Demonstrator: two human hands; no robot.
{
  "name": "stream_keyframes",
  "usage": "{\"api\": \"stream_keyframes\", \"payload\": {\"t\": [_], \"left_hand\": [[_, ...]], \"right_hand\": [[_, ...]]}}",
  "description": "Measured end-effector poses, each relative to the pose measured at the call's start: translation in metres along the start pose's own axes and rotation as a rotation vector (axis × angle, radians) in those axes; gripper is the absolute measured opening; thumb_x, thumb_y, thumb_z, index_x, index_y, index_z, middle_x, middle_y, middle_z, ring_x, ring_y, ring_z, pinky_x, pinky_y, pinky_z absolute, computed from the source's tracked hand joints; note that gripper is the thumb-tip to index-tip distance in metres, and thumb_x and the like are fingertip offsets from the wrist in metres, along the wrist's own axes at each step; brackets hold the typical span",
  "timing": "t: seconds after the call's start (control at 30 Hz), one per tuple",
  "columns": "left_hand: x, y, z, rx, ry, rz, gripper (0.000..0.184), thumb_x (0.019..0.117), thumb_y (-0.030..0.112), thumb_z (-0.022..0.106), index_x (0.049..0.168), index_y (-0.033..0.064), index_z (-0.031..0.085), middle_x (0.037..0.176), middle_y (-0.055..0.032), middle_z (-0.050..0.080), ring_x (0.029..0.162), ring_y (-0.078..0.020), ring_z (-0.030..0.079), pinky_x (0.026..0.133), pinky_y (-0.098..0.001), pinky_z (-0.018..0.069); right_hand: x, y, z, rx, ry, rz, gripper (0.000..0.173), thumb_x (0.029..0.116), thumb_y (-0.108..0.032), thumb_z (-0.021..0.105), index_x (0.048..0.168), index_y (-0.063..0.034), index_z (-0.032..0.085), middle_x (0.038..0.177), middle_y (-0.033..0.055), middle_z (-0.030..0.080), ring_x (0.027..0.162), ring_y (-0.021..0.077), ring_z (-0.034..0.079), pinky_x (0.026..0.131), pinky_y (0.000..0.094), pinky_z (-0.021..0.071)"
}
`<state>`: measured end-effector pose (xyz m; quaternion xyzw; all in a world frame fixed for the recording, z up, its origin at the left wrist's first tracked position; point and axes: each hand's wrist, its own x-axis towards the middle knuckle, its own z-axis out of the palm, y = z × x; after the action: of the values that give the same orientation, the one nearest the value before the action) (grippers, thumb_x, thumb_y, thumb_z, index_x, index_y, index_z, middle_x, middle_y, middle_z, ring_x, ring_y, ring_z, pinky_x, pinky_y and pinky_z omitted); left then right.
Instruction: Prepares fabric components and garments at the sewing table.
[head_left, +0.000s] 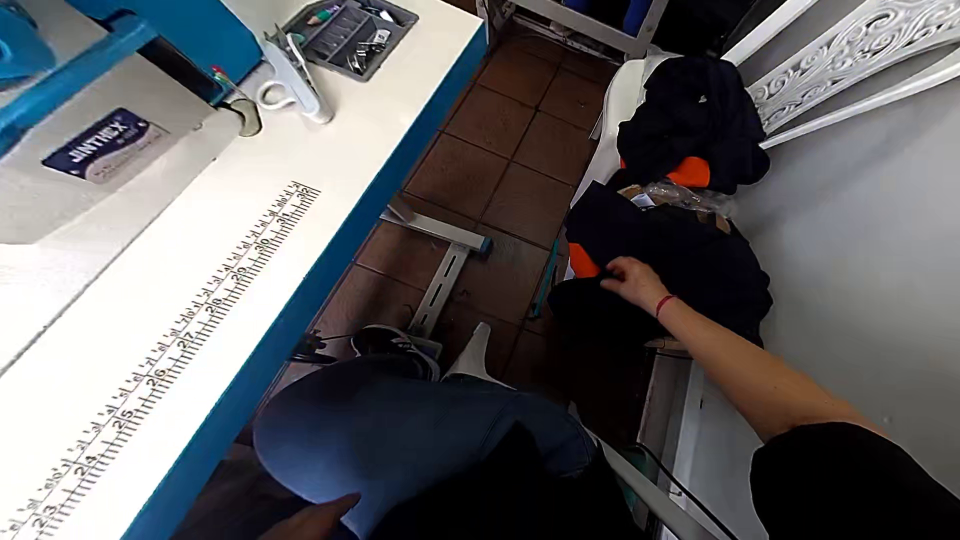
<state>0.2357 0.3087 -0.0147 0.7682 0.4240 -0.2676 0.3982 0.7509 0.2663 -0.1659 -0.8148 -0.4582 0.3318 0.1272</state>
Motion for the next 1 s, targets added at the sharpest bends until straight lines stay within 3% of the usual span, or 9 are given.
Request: {"api": "stream_keyframes", "payload": {"t": [0.1, 0.23, 0.33, 0.53, 0.6, 0.73, 0.8, 0.93, 1.0], "left_hand": [[0.010, 0.017, -0.021, 0.051, -0.009, -0.003, 0.052, 0.0946, 0.017, 0.073, 0.136, -0.0109, 0.057, 0.130, -0.0386, 0.059, 0.123, -0.0567, 0.057, 0.105, -0.0710, 0.0406], [0.024, 0.031, -0.041, 0.149, 0.018, 0.066, 0.051, 0.1013, 0.027, 0.065, 0.134, -0.0117, 0.058, 0.128, -0.0378, 0.061, 0.118, -0.0561, 0.060, 0.102, -0.0699, 0.0431], [0.033, 0.050, -0.051, 0.197, 0.015, 0.174, 0.048, 0.1018, 0.027, 0.064, 0.132, -0.0103, 0.061, 0.128, -0.0356, 0.063, 0.121, -0.0550, 0.060, 0.103, -0.0690, 0.0433], [0.047, 0.094, -0.076, 0.330, 0.129, 0.461, 0.038, 0.0997, 0.022, 0.065, 0.122, -0.0082, 0.067, 0.117, -0.0318, 0.069, 0.109, -0.0525, 0.067, 0.092, -0.0690, 0.0496], [0.052, 0.117, -0.083, 0.345, 0.256, 0.607, 0.034, 0.0951, 0.020, 0.069, 0.116, -0.0060, 0.070, 0.112, -0.0284, 0.071, 0.104, -0.0489, 0.070, 0.087, -0.0656, 0.0540], [0.066, 0.205, -0.099, 0.217, 0.505, 0.772, 0.080, 0.0824, 0.040, 0.083, 0.144, -0.0015, 0.054, 0.150, -0.0316, 0.047, 0.133, -0.0508, 0.052, 0.104, -0.0657, 0.0462], [0.077, 0.254, -0.097, 0.107, 0.588, 0.845, 0.093, 0.0729, 0.040, 0.090, 0.147, -0.0008, 0.052, 0.150, -0.0285, 0.049, 0.137, -0.0482, 0.050, 0.107, -0.0680, 0.0419], [0.094, 0.310, -0.092, -0.051, 0.425, 0.812, 0.032, 0.0917, 0.014, 0.072, 0.116, -0.0075, 0.068, 0.100, -0.0275, 0.073, 0.097, -0.0450, 0.071, 0.089, -0.0646, 0.0523], [0.100, 0.316, -0.103, -0.143, 0.418, 0.791, 0.021, 0.0945, 0.002, 0.060, 0.107, -0.0088, 0.073, 0.097, -0.0260, 0.074, 0.097, -0.0397, 0.072, 0.091, -0.0588, 0.0528]], "right_hand": [[-0.018, -0.010, 0.031, -0.144, -0.130, -0.048, 0.035, 0.0933, -0.022, 0.074, 0.117, 0.0041, 0.069, 0.119, 0.0267, 0.067, 0.119, 0.0443, 0.061, 0.101, 0.0638, 0.0443], [-0.059, 0.011, 0.055, -0.255, -0.074, -0.547, 0.014, 0.0821, 0.001, 0.072, 0.096, 0.0025, 0.073, 0.105, 0.0235, 0.070, 0.108, 0.0444, 0.065, 0.093, 0.0652, 0.0472], [-0.071, 0.014, 0.035, -0.290, -0.323, -0.536, 0.016, 0.0965, 0.000, 0.060, 0.108, 0.0026, 0.071, 0.103, 0.0225, 0.072, 0.101, 0.0414, 0.070, 0.089, 0.0595, 0.0533], [-0.032, 0.021, -0.109, 0.050, 0.547, -0.307, 0.020, 0.0984, -0.007, 0.063, 0.107, 0.0065, 0.074, 0.115, 0.0234, 0.071, 0.113, 0.0355, 0.067, 0.102, 0.0522, 0.0503], [-0.043, -0.008, -0.146, 0.187, 0.646, -0.343, 0.021, 0.1006, -0.013, 0.061, 0.106, 0.0049, 0.070, 0.101, 0.0164, 0.071, 0.095, 0.0219, 0.067, 0.088, 0.0416, 0.0526], [-0.090, -0.089, -0.148, 0.045, 0.558, -0.833, 0.022, 0.0985, -0.018, 0.060, 0.089, -0.0052, 0.075, 0.083, 0.0054, 0.072, 0.079, 0.0150, 0.070, 0.073, 0.0361, 0.0599], [-0.107, -0.110, -0.135, -0.058, 0.615, -1.136, 0.028, 0.1030, -0.023, 0.056, 0.086, -0.0081, 0.072, 0.073, 0.0048, 0.067, 0.072, 0.0174, 0.069, 0.067, 0.0324, 0.0577], [-0.146, -0.106, -0.155, 0.084, 0.626, -1.130, 0.021, 0.0977, -0.018, 0.067, 0.091, 0.0010, 0.072, 0.077, 0.0126, 0.071, 0.075, 0.0191, 0.070, 0.073, 0.0270, 0.0565], [-0.156, -0.083, -0.158, 0.156, 0.475, -0.898, 0.029, 0.0913, -0.020, 0.076, 0.101, 0.0062, 0.071, 0.093, 0.0194, 0.074, 0.087, 0.0253, 0.074, 0.081, 0.0376, 0.0593]]}}
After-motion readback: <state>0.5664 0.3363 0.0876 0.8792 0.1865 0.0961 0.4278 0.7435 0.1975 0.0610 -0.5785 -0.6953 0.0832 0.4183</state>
